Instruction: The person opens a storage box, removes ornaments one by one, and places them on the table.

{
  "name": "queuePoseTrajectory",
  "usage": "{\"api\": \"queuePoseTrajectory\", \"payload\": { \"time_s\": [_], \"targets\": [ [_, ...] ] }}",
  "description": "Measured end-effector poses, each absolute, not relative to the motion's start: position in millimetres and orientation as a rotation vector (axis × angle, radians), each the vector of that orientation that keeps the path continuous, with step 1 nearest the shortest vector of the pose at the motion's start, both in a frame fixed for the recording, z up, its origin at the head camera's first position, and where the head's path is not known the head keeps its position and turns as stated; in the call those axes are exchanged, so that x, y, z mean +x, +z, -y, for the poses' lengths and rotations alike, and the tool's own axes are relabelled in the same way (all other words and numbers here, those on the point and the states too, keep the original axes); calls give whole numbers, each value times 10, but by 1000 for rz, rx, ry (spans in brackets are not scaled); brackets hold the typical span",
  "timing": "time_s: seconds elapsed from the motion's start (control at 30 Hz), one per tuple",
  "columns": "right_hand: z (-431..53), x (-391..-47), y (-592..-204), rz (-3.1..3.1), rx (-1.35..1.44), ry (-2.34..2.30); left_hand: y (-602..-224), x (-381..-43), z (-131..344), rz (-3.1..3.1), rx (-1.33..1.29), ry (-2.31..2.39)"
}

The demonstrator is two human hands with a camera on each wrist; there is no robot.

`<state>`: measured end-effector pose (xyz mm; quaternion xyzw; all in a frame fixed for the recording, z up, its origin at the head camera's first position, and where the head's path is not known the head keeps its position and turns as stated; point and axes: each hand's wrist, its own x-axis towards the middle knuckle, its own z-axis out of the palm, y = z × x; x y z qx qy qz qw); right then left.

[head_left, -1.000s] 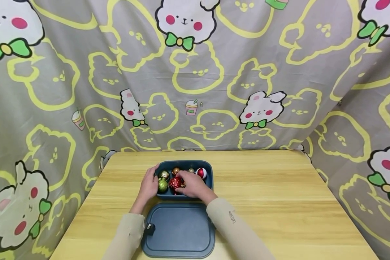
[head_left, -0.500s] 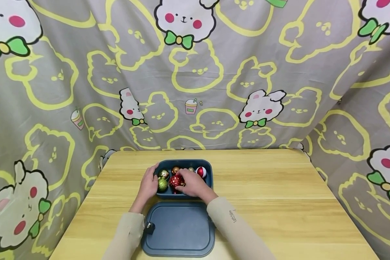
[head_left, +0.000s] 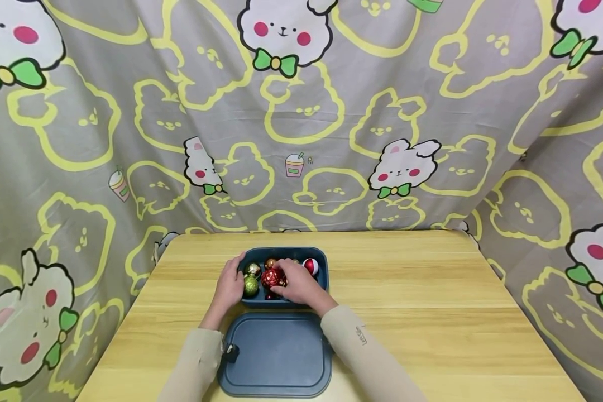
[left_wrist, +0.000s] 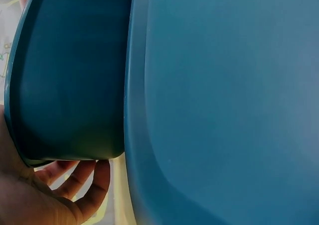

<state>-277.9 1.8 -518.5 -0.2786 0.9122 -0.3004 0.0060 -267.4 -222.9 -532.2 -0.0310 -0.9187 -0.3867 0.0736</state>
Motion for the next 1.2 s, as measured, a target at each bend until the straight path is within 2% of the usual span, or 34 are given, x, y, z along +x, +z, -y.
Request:
{"api": "queuePoseTrajectory", "payload": {
  "time_s": [0.67, 1.2],
  "targets": [
    [-113, -2734, -5111, -2795, -803, -1194, -5309, -2655, 2189, 2757, -111, -1010],
    [-417, -2801, -4979, -2874, -819, -1217, -5320, -2664, 2189, 2725, -86, -1009]
  ]
}}
